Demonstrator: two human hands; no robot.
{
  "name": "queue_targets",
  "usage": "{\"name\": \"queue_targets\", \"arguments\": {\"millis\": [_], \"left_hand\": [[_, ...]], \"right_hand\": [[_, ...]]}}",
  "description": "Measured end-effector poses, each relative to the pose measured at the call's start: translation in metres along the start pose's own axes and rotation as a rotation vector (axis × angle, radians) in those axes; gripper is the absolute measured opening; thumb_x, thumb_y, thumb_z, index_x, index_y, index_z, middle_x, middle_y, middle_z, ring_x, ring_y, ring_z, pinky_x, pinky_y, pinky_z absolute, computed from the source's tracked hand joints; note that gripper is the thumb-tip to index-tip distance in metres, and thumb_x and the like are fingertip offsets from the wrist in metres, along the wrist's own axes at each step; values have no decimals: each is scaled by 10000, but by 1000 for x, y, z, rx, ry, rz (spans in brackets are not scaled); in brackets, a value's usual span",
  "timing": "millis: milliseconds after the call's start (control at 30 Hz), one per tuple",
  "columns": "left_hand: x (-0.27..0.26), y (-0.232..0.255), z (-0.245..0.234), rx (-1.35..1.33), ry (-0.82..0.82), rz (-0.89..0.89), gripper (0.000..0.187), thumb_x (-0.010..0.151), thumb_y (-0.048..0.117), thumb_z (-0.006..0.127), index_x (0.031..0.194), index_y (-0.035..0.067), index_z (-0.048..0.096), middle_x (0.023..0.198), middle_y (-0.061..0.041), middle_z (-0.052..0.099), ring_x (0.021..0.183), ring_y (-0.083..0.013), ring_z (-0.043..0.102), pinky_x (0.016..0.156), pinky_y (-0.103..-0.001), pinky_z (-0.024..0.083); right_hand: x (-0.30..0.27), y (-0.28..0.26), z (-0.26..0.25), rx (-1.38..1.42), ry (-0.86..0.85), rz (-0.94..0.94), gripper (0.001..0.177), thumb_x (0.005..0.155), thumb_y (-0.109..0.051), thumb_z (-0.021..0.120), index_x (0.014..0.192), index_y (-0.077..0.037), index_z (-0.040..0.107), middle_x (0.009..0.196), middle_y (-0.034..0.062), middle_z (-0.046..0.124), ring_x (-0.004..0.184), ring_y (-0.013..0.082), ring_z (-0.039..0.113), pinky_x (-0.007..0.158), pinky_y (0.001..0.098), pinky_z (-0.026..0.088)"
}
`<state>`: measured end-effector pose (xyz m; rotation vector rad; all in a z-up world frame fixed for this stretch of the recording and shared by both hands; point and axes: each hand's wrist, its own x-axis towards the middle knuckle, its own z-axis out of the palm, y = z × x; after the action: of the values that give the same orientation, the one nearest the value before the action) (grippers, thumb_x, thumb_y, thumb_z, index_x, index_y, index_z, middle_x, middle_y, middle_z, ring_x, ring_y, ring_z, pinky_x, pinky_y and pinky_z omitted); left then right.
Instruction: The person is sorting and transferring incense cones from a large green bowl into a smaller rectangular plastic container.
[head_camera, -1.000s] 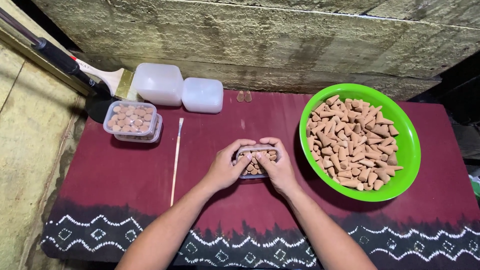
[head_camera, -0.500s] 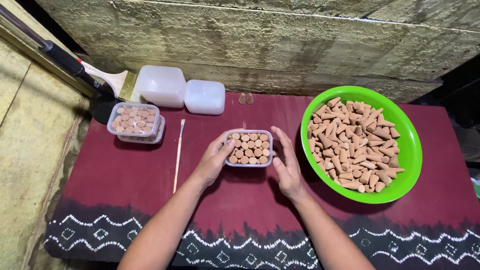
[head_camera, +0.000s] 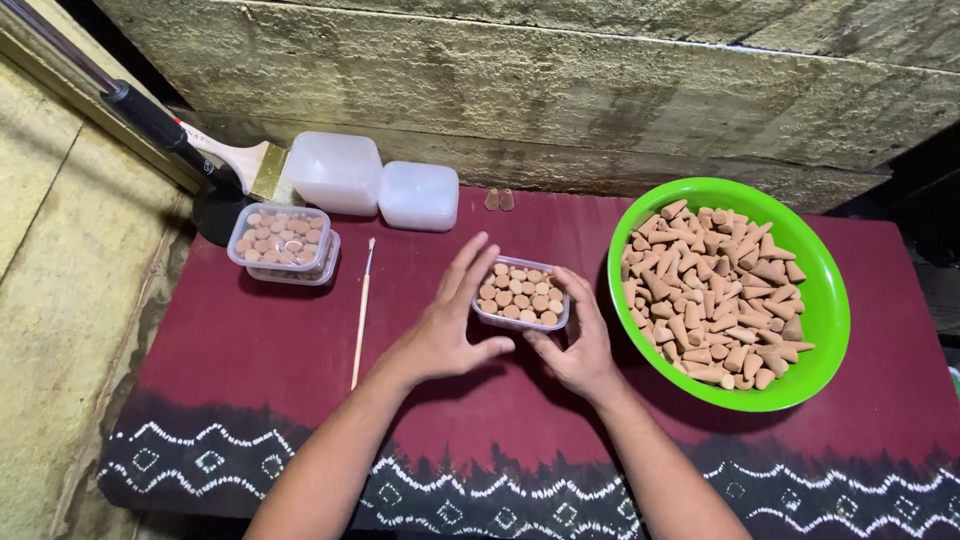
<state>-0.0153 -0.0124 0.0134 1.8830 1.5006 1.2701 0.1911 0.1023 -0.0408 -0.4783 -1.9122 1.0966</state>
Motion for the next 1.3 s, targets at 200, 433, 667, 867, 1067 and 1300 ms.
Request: {"name": "queue_targets", "arguments": {"millis": [200,433,667,867,1067,1300], "left_hand": [[3,-19,-1,247,-37,63,858,696,116,866,1479,156,517,1494,-164,473,1342,-419,518,1101,-526,463],[2,-17,1,232,-171,-65,936,713,70,839,1546,102,413,1382,-219,480,1287,-474,533,1081,-569,476],[10,17,-22,200,-347,-247,1062,732,232,860,1609,114,273,1504,-249,388,1379,-508,428,1139,-606,385],[10,-1,-20,175,-387,-335,1188,727,292,891,1650,165,153,1487,-269,472,1407,-470,430,1185,-590,322],[0,-16,-12,218,-331,-339,1120,722,252,876,1628,132,228,1495,-252,497,1396,-442,460,1181,-550,356],[-21,0,10,622,-166,-37,882,763,205,846,1533,94,432,1577,-230,330,1456,-474,325,1179,-577,332]], "right_hand": [[7,-10,1,-45,-91,28,834,737,-65,886,1472,-28,495,1429,221,536,1344,389,534,1134,526,406],[3,-6,2,-297,-239,68,1076,675,3,831,1605,-42,292,1383,275,533,1319,488,502,1127,624,376],[5,1,2,-399,-357,108,1025,713,-101,838,1610,-110,342,1402,196,555,1393,430,445,1139,608,345],[2,6,1,-419,-336,153,1075,713,-178,859,1631,-159,301,1406,175,577,1391,375,472,1068,570,401],[-2,3,6,-458,-332,-15,1001,702,-153,853,1585,-150,381,1541,177,451,1464,435,345,1096,642,345],[-8,8,11,-675,-355,-308,634,872,-234,746,1475,-199,554,1553,33,517,1505,329,352,1164,529,263]]}}
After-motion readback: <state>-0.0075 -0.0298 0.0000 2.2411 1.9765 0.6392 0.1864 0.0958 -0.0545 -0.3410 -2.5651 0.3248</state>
